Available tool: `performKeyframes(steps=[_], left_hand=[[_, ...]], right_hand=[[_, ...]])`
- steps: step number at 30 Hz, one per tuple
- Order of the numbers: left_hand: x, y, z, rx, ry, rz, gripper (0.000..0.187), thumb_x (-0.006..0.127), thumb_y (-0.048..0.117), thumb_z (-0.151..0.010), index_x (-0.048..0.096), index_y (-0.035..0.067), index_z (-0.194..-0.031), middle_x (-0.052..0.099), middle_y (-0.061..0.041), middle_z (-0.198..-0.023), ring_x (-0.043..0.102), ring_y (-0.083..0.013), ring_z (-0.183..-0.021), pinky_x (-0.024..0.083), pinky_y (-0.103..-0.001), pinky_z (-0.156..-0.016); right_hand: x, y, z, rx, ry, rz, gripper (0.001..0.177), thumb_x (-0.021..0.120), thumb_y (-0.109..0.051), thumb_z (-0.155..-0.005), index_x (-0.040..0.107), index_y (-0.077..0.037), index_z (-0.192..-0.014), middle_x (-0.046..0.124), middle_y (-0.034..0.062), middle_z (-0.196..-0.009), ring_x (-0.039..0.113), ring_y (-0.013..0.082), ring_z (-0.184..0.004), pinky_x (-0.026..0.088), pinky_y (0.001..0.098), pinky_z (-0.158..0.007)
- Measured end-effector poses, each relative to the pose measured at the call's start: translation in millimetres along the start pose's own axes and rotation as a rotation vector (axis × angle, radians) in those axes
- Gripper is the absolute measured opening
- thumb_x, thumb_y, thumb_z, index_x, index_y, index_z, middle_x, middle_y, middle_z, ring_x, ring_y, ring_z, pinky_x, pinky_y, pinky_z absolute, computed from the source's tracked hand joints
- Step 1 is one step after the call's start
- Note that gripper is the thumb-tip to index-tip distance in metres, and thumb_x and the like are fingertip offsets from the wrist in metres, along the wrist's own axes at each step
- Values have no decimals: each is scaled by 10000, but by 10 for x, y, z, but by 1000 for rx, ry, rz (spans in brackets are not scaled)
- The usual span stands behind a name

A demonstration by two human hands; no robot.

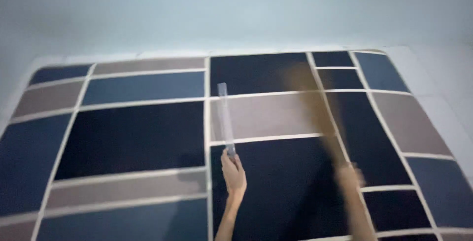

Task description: Beating a rug with a broom to remove dust and then sweeping the surrounding floor.

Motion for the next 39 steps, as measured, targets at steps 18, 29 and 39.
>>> performKeyframes(steps=[18, 29, 39], left_hand=[[117, 1145, -105, 170, 103, -96, 453, 497, 262, -1052, 484, -46, -1384, 630, -268, -1172, 662, -399, -1060, 515, -481, -973], [566, 1410, -68, -88, -187, -169, 510, 438, 262, -1037, 394, -1, -1472, 689, -239, -1059, 735, -369, -961, 573, -461, -868], [1967, 1567, 336, 450, -169, -98, 543, 482, 226, -1066, 367, -131, -1457, 526, -382, -1366, 588, -505, -1184, 464, -534, -986]], right_hand=[[-1097, -3685, 1837, -702, 543, -344, 381, 533, -324, -860, 468, -58, -1125, 635, 87, -836, 640, 220, -782, 513, 366, -758], [-762, -785, -451, 29, -82, -30, 488, 387, -440, -1109, 711, -79, -1161, 761, 125, -1064, 769, 265, -934, 636, 438, -811], [-816, 615, -269, 350, 124, -404, 345, 537, -304, -1050, 650, 16, -1107, 753, 179, -912, 769, 283, -759, 641, 395, -654]])
Point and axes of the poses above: each hand's wrist, its own z-axis away from the middle knuckle, its own x-axis out of the palm, y = z × x, the point moved 5 cm from there along -z, towards the middle knuckle
